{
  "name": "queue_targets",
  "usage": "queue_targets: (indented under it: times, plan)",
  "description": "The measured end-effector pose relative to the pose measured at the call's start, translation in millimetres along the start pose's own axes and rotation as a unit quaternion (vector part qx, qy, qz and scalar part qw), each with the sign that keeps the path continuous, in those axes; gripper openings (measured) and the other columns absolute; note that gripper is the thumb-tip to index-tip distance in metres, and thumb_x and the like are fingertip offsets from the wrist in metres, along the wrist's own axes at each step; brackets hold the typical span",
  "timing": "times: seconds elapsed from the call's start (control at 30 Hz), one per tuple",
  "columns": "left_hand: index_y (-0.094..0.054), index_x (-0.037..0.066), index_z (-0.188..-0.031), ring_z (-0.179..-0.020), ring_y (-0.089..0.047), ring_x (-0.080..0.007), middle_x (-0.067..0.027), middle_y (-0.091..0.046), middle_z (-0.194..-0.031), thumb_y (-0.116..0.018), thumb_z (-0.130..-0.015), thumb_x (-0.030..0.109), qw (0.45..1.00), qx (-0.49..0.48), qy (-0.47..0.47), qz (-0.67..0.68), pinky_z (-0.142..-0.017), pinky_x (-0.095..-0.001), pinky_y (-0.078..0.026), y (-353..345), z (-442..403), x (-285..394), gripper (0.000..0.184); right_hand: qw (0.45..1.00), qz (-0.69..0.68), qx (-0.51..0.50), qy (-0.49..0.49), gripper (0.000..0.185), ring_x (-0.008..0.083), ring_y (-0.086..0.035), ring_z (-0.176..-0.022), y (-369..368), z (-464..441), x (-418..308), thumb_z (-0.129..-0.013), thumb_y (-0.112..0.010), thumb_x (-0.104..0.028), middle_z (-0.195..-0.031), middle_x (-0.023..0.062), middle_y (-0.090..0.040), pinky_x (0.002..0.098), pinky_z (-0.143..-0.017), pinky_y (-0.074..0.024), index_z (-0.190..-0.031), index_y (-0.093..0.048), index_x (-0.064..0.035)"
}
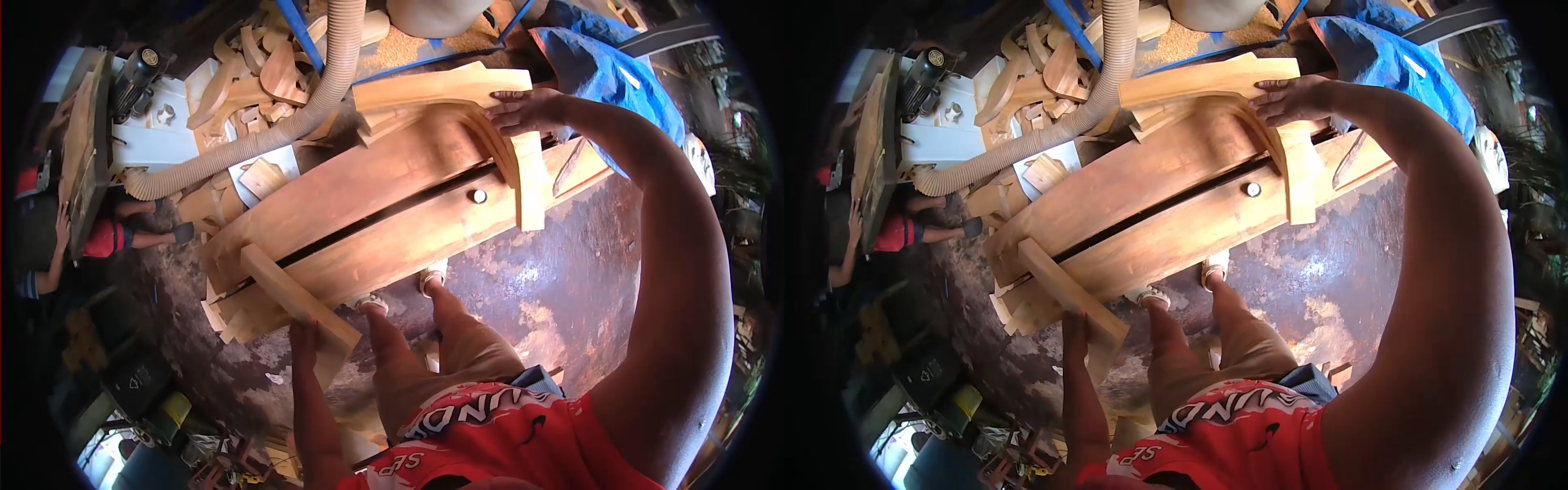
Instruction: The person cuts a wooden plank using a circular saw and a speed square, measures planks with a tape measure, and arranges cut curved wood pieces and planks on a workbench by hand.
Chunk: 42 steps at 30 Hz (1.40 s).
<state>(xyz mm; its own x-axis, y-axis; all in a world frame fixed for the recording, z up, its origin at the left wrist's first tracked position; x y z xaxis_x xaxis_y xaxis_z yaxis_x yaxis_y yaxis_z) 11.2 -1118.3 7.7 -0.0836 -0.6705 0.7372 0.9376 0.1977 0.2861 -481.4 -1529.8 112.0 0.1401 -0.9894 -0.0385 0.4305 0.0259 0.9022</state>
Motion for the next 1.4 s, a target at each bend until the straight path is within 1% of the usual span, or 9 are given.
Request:
queue_targets:
  times: [0.2,0.33,0.5,0.8,0.87,1.0,1.1,1.2,1.4]
  plan:
    - [-0.043,-0.005,-0.136,-0.115,-0.053,-0.026,-0.0183,-0.055,-0.126,-0.063,-0.088,0.053,0.999,0.02,0.04,0.028,-0.099,-0.0381,-0.041,-56.8,-12.1,39.0,0.078,0.982,-0.185,-0.002,-0.046,0.055,0.0255,-0.015,-0.149,-42.5,10.7,54.6,-0.078,-0.07,-0.029,-0.154,0.0023,-0.034,0.0481,-0.123,-0.01,-0.13,-0.052,-0.0226]
    - [-0.044,-0.005,-0.135,-0.114,-0.053,-0.0265,-0.0193,-0.055,-0.126,-0.062,-0.089,0.049,0.998,0.02,0.055,0.016,-0.098,-0.0385,-0.041,-73.0,-16.0,45.4,0.073,0.99,0.117,0.049,-0.064,0.04,0.0238,-0.014,-0.149,-51.9,12.4,78.6,-0.096,-0.047,-0.023,-0.16,-0.0055,-0.021,0.0431,-0.122,-0.0155,-0.133,-0.049,-0.0383]
    - [-0.045,-0.003,-0.134,-0.112,-0.054,-0.0249,-0.0167,-0.055,-0.125,-0.059,-0.091,0.042,0.993,-0.005,0.058,0.104,-0.096,-0.0376,-0.043,-105.7,-21.1,60.3,0.064,0.964,-0.075,-0.068,-0.244,0.058,0.0233,-0.021,-0.147,-101.0,36.6,80.8,-0.093,-0.047,-0.01,-0.161,-0.0058,-0.018,0.0376,-0.114,-0.0367,-0.143,-0.041,-0.0384]
    - [-0.047,0.004,-0.133,-0.114,-0.057,-0.0214,-0.0094,-0.058,-0.124,-0.056,-0.099,0.019,0.918,-0.069,-0.033,0.39,-0.097,-0.0386,-0.048,-293.5,-76.7,220.1,0.039,0.647,-0.434,0.403,-0.48,0.065,0.0332,-0.038,-0.137,-51.2,64.0,-54.0,-0.09,-0.067,-0.035,-0.147,0.0204,-0.041,0.0455,-0.114,-0.0317,-0.144,-0.041,-0.0086]
    - [-0.051,0.005,-0.131,-0.115,-0.057,-0.0193,-0.0075,-0.059,-0.125,-0.061,-0.096,0.017,0.904,-0.107,-0.07,0.409,-0.096,-0.0376,-0.048,-339.3,-91.6,274.5,0.038,0.47,-0.701,0.406,-0.35,0.08,0.0308,-0.039,-0.137,-55.3,30.7,-95.1,-0.086,-0.072,-0.039,-0.149,0.016,-0.039,0.044,-0.111,-0.0347,-0.148,-0.033,-0.0069]
    - [-0.049,0.004,-0.134,-0.115,-0.057,-0.0192,-0.0088,-0.059,-0.127,-0.069,-0.092,0.023,0.888,-0.106,-0.01,0.447,-0.096,-0.0366,-0.047,-411.5,-113.1,337.2,0.05,0.38,-0.69,0.412,-0.458,0.111,0.0306,-0.048,-0.128,-59.2,37.4,-116.7,-0.068,-0.088,-0.034,-0.142,0.019,-0.045,0.0416,-0.105,-0.0429,-0.152,-0.021,-0.0055]
    - [-0.044,0.003,-0.138,-0.118,-0.055,-0.0222,-0.0094,-0.054,-0.134,-0.066,-0.093,0.033,0.865,-0.111,0.022,0.489,-0.099,-0.0423,-0.045,-452.5,-132.0,363.6,0.058,0.478,-0.419,0.309,-0.708,0.099,0.0375,-0.054,-0.119,-52.7,98.5,-91.2,-0.064,-0.088,-0.025,-0.133,0.0219,-0.049,0.0424,-0.095,-0.0491,-0.145,-0.034,-0.0087]
    - [-0.039,0.002,-0.139,-0.12,-0.053,-0.0277,-0.0147,-0.05,-0.135,-0.061,-0.095,0.04,0.845,-0.135,0.0,0.517,-0.105,-0.0467,-0.042,-479.3,-166.8,382.8,0.062,0.524,-0.302,0.366,-0.707,0.074,0.0421,-0.056,-0.108,-36.9,127.9,-42.8,-0.065,-0.075,-0.012,-0.121,0.0217,-0.053,0.0456,-0.089,-0.0496,-0.133,-0.046,-0.0082]
    - [-0.05,0.003,-0.125,-0.102,-0.059,-0.0242,-0.0128,-0.06,-0.107,-0.064,-0.094,0.03,0.971,-0.18,-0.052,0.148,-0.089,-0.0402,-0.051,-466.4,-185.2,328.2,0.044,0.561,-0.353,0.148,-0.734,0.077,0.0352,-0.045,-0.129,-112.5,111.8,12.4,-0.07,-0.073,-0.04,-0.132,0.0207,-0.053,0.0512,-0.108,-0.0333,-0.136,-0.047,-0.0092]
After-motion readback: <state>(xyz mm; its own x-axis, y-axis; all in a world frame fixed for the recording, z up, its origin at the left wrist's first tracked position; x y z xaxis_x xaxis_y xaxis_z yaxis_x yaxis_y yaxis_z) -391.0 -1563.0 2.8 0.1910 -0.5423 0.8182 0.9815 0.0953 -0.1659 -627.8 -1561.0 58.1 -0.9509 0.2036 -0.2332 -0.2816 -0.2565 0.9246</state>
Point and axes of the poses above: each hand's wrist, its own z-axis away from the middle knuckle, its own y-axis out of the back of the hand, x = y × z, the point moved 10 cm from there along -z, towards the middle knuckle
